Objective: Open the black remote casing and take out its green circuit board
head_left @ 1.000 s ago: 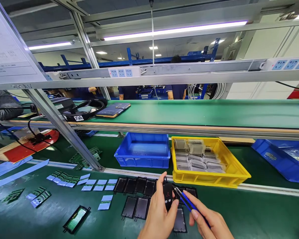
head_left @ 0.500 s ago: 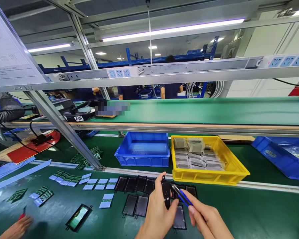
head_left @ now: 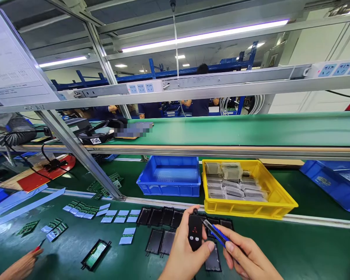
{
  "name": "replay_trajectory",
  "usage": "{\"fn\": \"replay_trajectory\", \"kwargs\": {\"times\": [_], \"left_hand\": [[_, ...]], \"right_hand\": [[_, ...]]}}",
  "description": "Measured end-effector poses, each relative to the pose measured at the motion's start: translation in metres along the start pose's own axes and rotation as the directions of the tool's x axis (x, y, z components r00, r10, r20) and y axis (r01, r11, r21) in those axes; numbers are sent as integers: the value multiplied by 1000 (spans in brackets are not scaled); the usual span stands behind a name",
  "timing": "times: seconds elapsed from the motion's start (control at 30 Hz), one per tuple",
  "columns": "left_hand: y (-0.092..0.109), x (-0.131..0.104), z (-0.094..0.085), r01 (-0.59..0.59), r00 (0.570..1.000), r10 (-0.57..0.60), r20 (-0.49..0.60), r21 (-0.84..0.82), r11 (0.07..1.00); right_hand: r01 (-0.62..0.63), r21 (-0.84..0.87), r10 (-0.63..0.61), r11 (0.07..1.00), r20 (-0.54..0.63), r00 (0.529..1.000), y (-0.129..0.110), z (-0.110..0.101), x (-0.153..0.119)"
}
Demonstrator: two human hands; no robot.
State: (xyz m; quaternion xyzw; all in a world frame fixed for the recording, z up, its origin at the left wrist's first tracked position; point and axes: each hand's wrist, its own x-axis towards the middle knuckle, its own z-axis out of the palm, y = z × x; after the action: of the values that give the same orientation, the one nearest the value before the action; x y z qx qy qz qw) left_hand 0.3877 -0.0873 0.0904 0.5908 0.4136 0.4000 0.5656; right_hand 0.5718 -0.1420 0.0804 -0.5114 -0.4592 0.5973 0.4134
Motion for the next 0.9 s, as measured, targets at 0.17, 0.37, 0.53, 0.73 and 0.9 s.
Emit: {"fn": "replay_trajectory", "kwargs": {"times": [0.17,0.37,0.53,0.73,0.9], "left_hand": [[3,1,-2,72,994,-62,93,-108,992],[6,-2,1,116,993,-116,-16,52,992],[6,-2,4,113,991,-108,-77,59,992],[1,5,1,157,987,-150,63,-130,979],[-3,9,2,135,986,-115,123,-170,976]], "right_hand": [[95,-129,-101,987,-42,994,6,-7,-3],[342,-390,-375,855,-9,927,3,-15,-6],[402,-484,-453,777,12,891,0,-12,-5],[438,-624,-526,647,50,849,1,-13,-7],[524,-708,-618,474,157,770,1,-17,-12]]}}
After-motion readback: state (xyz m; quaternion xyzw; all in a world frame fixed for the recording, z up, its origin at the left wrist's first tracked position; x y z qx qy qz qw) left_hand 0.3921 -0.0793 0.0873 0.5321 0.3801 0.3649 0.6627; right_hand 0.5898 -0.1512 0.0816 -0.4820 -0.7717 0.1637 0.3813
